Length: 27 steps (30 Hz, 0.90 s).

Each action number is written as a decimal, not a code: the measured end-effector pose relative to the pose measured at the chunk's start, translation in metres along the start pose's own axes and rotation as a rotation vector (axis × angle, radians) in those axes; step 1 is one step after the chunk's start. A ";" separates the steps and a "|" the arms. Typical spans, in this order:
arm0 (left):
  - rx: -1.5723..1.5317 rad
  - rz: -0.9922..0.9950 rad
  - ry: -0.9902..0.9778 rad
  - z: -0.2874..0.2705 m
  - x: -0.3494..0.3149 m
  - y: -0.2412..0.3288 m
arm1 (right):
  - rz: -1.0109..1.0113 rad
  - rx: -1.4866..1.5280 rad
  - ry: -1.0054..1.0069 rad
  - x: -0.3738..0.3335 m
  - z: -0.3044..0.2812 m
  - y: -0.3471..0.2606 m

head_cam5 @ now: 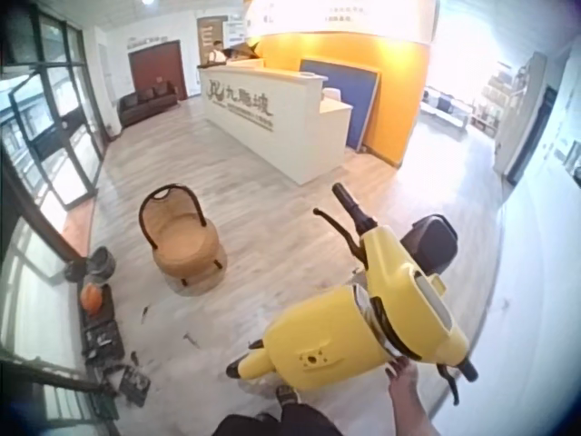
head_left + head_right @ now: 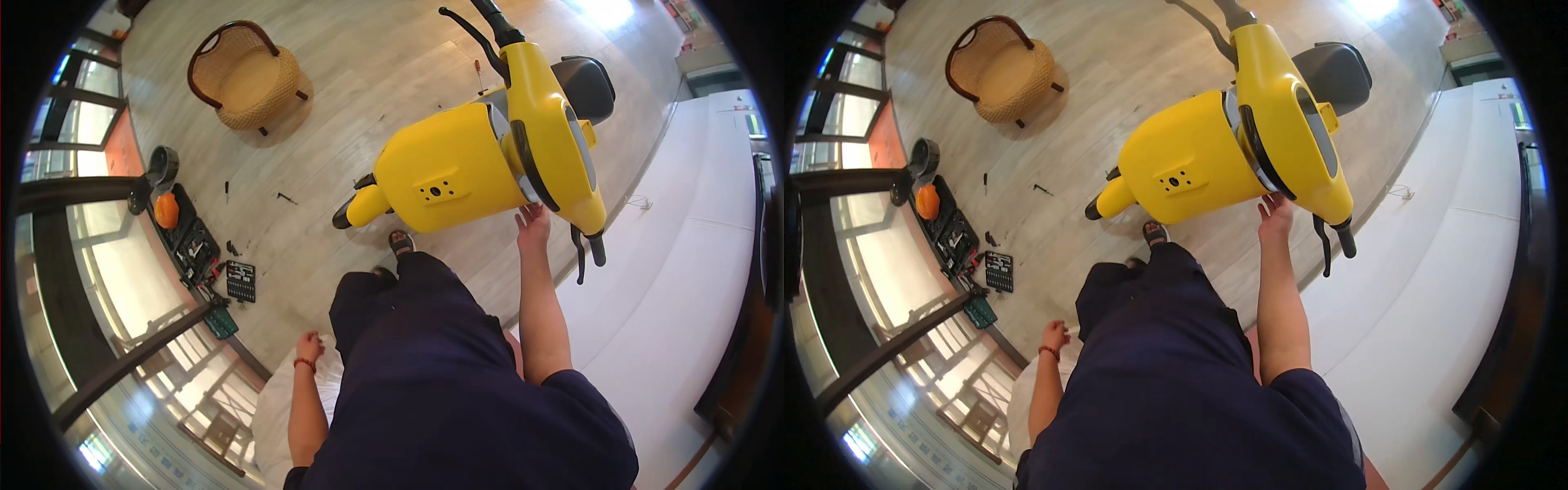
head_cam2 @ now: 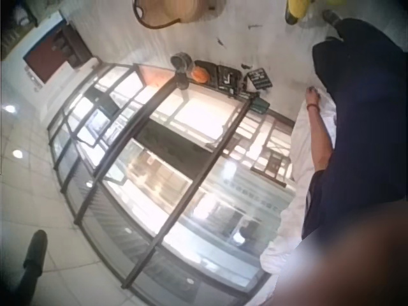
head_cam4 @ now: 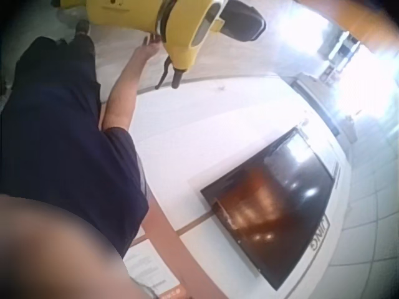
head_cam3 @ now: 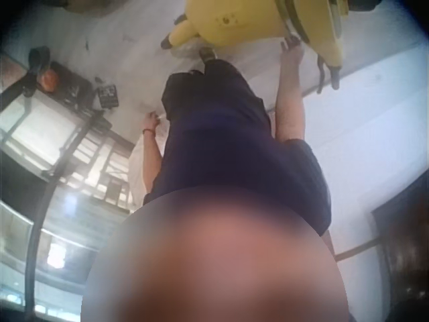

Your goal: Installing plastic body panels onto an electric scooter by aligning and snapping them into place.

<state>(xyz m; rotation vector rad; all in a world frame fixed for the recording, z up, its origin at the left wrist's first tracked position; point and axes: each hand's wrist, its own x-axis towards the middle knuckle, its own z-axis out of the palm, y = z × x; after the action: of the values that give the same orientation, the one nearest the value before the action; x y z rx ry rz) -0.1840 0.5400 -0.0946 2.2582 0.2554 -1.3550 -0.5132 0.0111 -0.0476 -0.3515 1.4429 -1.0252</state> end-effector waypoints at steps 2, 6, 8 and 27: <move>-0.016 0.164 -0.033 -0.004 0.019 0.064 | -0.030 -0.046 0.026 -0.004 0.009 -0.004; 0.276 0.604 -0.139 0.021 0.050 0.237 | -0.142 -0.141 0.143 -0.001 0.021 -0.003; 0.354 0.888 -0.204 0.044 0.039 0.329 | -0.199 -0.078 0.181 0.001 0.028 -0.001; 0.319 1.257 -1.091 0.294 0.033 0.564 | -0.395 0.431 0.156 -0.030 0.085 -0.002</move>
<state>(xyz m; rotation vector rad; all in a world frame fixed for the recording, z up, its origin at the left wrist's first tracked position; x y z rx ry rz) -0.1713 -0.0955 -0.0607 1.0147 -1.5062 -1.5537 -0.4312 0.0004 -0.0127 -0.2482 1.2690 -1.6787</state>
